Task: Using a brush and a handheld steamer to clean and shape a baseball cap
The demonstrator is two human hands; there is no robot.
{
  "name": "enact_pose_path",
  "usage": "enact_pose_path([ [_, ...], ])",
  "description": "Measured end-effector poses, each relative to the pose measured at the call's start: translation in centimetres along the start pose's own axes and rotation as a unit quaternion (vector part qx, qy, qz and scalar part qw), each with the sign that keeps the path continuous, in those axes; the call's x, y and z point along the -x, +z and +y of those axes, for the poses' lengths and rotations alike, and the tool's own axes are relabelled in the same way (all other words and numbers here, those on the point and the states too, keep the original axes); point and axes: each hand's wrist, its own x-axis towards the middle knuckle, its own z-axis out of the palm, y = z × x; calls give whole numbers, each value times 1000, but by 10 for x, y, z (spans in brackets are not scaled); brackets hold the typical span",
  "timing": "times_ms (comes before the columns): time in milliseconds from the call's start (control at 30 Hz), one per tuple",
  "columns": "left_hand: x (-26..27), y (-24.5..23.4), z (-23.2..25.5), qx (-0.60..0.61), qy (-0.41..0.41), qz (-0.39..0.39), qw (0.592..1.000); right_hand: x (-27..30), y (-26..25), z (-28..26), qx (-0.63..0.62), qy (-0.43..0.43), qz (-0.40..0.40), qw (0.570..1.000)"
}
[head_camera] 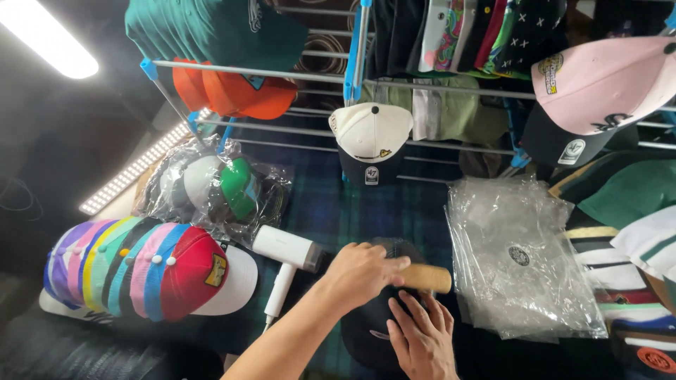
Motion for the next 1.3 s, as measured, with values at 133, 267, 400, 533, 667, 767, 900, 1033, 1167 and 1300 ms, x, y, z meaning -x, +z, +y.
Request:
enact_pose_path([
  [133,-39,9,-32,46,-259,-158,952,-10,-11,-4,-25,-5,-15,1000],
  [267,-45,18,-59,15,-390,-280,877,-7,-9,-4,-42,15,-38,998],
  [400,-25,4,-41,15,-242,-119,963,-6,-3,0,-36,28,-32,998],
  [533,2,-11,-20,74,-70,-154,983,-3,1,2,-12,4,13,1000],
  [667,-14,25,-60,46,-93,-81,991,-7,-3,1,-26,9,-14,1000],
  [767,-28,37,-73,-19,-248,-166,954,-6,-4,2,-39,1,-23,999],
  [900,-32,-4,-28,-73,-149,-59,984,-11,-5,1,-46,30,-52,997],
  [1033,-49,-31,7,22,-118,-245,962,-3,-3,5,-35,7,-38,999],
  [1167,-65,-12,-43,32,-320,-306,896,-8,-5,0,-62,52,-41,996],
  [1300,-16,61,-89,-67,-364,-263,891,-5,-8,3,-64,18,-32,997],
])
